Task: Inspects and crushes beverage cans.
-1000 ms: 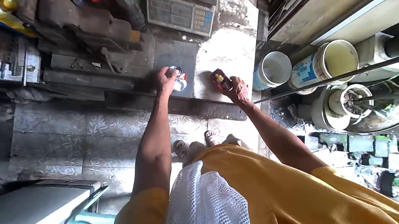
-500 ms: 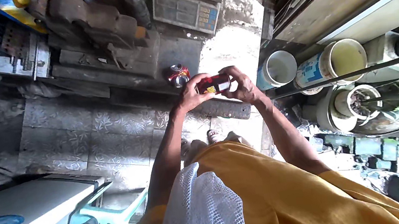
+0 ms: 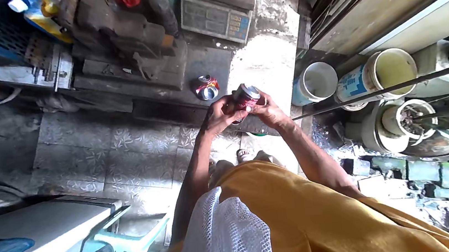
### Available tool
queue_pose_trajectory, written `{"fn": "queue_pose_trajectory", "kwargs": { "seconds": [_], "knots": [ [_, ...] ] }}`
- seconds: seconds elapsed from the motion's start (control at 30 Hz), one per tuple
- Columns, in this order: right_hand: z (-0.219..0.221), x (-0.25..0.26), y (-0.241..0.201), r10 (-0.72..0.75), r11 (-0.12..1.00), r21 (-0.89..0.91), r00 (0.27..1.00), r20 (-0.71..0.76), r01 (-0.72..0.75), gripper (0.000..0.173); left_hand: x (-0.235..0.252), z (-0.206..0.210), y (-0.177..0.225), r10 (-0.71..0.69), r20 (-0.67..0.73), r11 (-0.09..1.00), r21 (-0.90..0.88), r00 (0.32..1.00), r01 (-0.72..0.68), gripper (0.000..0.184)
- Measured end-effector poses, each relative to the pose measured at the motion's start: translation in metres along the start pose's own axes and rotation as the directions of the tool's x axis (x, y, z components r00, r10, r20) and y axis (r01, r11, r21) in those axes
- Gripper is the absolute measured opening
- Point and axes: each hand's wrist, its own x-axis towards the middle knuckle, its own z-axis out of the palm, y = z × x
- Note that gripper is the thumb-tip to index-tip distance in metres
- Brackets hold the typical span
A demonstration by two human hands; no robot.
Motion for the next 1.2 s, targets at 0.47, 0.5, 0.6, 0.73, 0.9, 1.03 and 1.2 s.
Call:
{"fn": "queue_pose_trajectory", "kwargs": {
  "seconds": [0.47, 0.5, 0.6, 0.73, 0.9, 1.03, 1.2],
  "knots": [
    [0.010, -0.002, 0.011, -0.035, 0.994, -0.112, 0.984, -0.173, 0.015, 0.026, -0.006, 0.007, -0.012, -0.095, -0.148, 0.992, 0.065, 0.984, 0.106, 0.020],
    [0.011, 0.000, 0.007, -0.035, 0.991, -0.133, 0.986, -0.162, 0.013, 0.027, -0.007, 0.006, -0.012, -0.137, -0.125, 0.991, -0.024, 0.983, 0.135, 0.019],
    [0.012, 0.000, -0.002, 0.054, 0.985, -0.155, 0.992, -0.112, -0.071, 0.044, -0.011, 0.006, -0.014, -0.156, -0.136, 0.981, -0.134, 0.978, 0.138, 0.018],
    [0.016, -0.004, 0.001, 0.237, 0.964, -0.112, 0.970, -0.048, -0.240, 0.050, -0.013, 0.012, -0.018, -0.135, -0.227, 0.984, -0.148, 0.964, 0.103, 0.027],
    [0.019, -0.002, 0.006, 0.187, 0.974, -0.135, 0.982, 0.038, -0.180, 0.043, -0.017, 0.021, -0.035, -0.097, -0.334, 0.967, -0.255, 0.938, 0.010, 0.031],
    [0.022, -0.003, 0.012, 0.151, 0.982, -0.121, 0.988, 0.036, -0.146, 0.038, -0.025, 0.022, -0.033, -0.182, -0.238, 0.888, -0.455, 0.954, 0.056, 0.042],
    [0.026, -0.006, 0.016, 0.084, 0.994, -0.073, 0.996, -0.003, -0.084, 0.038, -0.033, 0.023, -0.040, -0.135, -0.244, 0.873, -0.488, 0.960, -0.001, 0.038]
  ]
}}
